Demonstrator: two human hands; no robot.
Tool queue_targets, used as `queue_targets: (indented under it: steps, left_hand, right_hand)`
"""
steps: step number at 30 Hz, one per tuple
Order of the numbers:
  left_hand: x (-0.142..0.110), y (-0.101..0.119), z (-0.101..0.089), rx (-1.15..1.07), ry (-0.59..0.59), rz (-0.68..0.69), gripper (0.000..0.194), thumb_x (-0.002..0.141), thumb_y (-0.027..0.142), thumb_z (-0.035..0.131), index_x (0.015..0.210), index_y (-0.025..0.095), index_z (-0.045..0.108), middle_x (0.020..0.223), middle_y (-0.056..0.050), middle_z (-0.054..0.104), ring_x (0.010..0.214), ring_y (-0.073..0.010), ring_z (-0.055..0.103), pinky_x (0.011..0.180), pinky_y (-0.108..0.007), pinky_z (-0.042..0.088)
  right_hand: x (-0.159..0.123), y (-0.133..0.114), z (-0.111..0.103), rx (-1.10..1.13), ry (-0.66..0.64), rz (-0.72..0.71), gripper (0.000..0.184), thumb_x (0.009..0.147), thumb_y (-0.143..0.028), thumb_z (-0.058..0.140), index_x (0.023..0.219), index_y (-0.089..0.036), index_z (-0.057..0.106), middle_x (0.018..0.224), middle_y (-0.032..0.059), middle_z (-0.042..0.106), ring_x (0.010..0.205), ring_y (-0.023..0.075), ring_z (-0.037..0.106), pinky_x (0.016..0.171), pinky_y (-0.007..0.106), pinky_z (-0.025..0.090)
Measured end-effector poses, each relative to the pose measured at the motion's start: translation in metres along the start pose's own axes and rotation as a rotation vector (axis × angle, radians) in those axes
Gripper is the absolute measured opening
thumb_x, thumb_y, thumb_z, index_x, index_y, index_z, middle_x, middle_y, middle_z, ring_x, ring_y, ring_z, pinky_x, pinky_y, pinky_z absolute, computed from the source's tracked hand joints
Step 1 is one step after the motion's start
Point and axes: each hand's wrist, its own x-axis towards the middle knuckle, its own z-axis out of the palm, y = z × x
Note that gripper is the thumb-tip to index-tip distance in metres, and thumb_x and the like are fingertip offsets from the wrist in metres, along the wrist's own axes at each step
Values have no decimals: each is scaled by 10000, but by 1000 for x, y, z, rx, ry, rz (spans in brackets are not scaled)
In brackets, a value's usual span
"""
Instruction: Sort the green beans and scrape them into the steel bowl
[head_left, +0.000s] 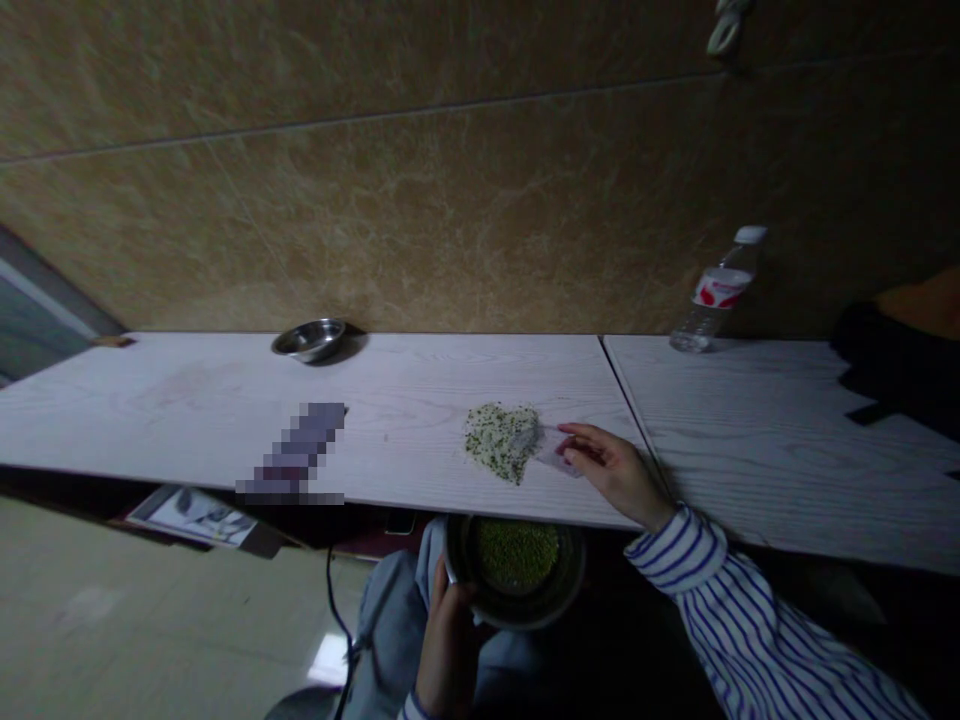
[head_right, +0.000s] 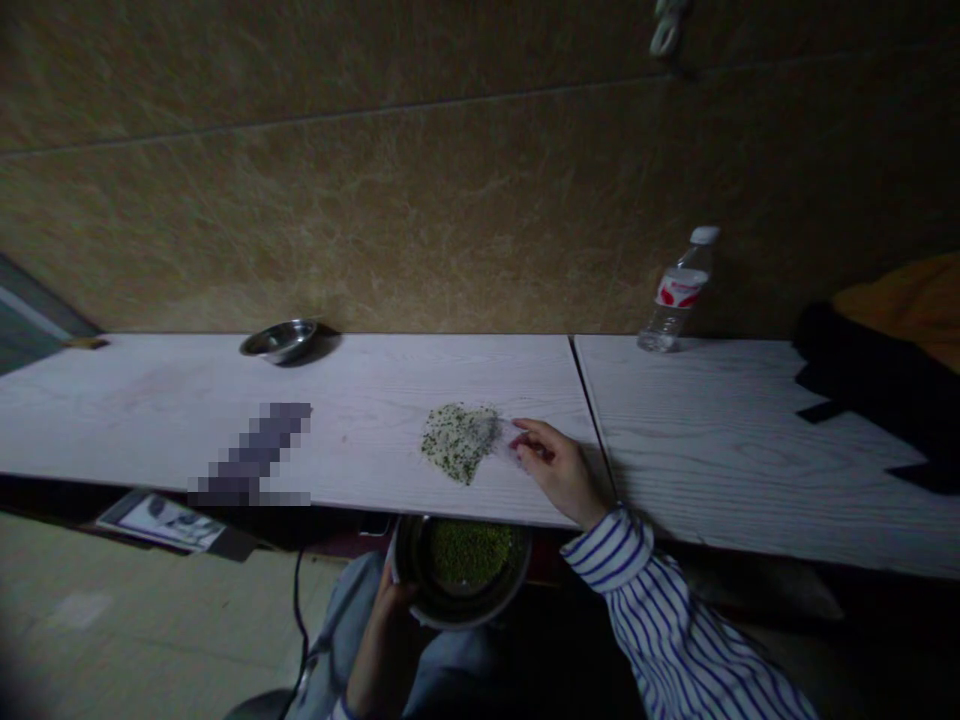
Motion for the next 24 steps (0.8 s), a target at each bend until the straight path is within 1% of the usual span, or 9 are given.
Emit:
queue_targets:
  steps: [3,5,8,11,14,16,20,22,24]
  left_hand:
    - [-1,-1,1,-3,3,10,726,751,296,635,1454,316,456,1410,-105,549,1204,-331,538,857,-410,526]
    - [-1,-1,3,-17,18,23,717,749,294,647,1444,313,470,1411,-109,551,1223,-336,533,862,-411,528]
    - [-1,-2,4,-57,35,39,741,732,285,668,1445,321,472,1421,-115,552,1261,-349,519,867,-414,531]
    - [0,-3,2,-103,51,33,791,708,291,685,1461,314,446,1409,-128,565,1245,-364,530,860,-433,534]
    - [2,-4,-2,-136,68,32,785,696,305,697,1445,310,463,1416,-127,566,1185,-368,563,851,-450,538]
    - [2,-3,-2,-134,59,47,746,705,303,691,1424,315,491,1447,-114,547,1183,-359,563,850,-433,540]
    - [2,6,5,-105,71,79,735,718,293,682,1430,318,503,1494,-92,503,1270,-355,510,844,-397,545]
    - [1,14,11,-90,77,78,771,704,281,685,1450,301,492,1471,-107,521,1253,-365,524,834,-403,548]
    - [1,20,16,-74,58,62,763,720,272,670,1459,297,484,1446,-114,544,1228,-353,549,834,-400,547]
  right_hand:
    - [3,-12,-2,-110,-258,-57,325,834,-295,624,1122,-201,743,920,67,780,786,182,711,675,299,556]
    - [10,-19,-3,-197,-409,-144,297,856,-270,615,1111,-219,759,926,60,784,797,179,703,670,288,541]
    - [23,-26,1,-310,-521,-311,266,873,-244,623,1092,-223,773,900,60,779,798,171,678,718,292,523]
    - [31,-25,6,-378,-524,-395,269,891,-234,615,1110,-206,769,863,65,766,759,163,653,731,296,510]
    - [33,-20,9,-391,-503,-410,290,914,-231,584,1145,-197,756,853,70,755,743,163,645,705,293,506]
    - [34,-17,11,-399,-488,-404,299,923,-236,572,1161,-217,751,838,61,750,723,164,639,690,297,506]
    - [40,-15,13,-404,-446,-412,300,908,-218,581,1143,-258,762,858,50,764,770,182,665,736,324,525]
    - [45,-14,16,-395,-437,-415,304,899,-208,586,1138,-268,764,898,49,777,812,187,683,776,336,537]
    - [52,-13,18,-388,-443,-412,309,896,-208,588,1140,-275,764,925,46,785,823,187,697,799,341,547]
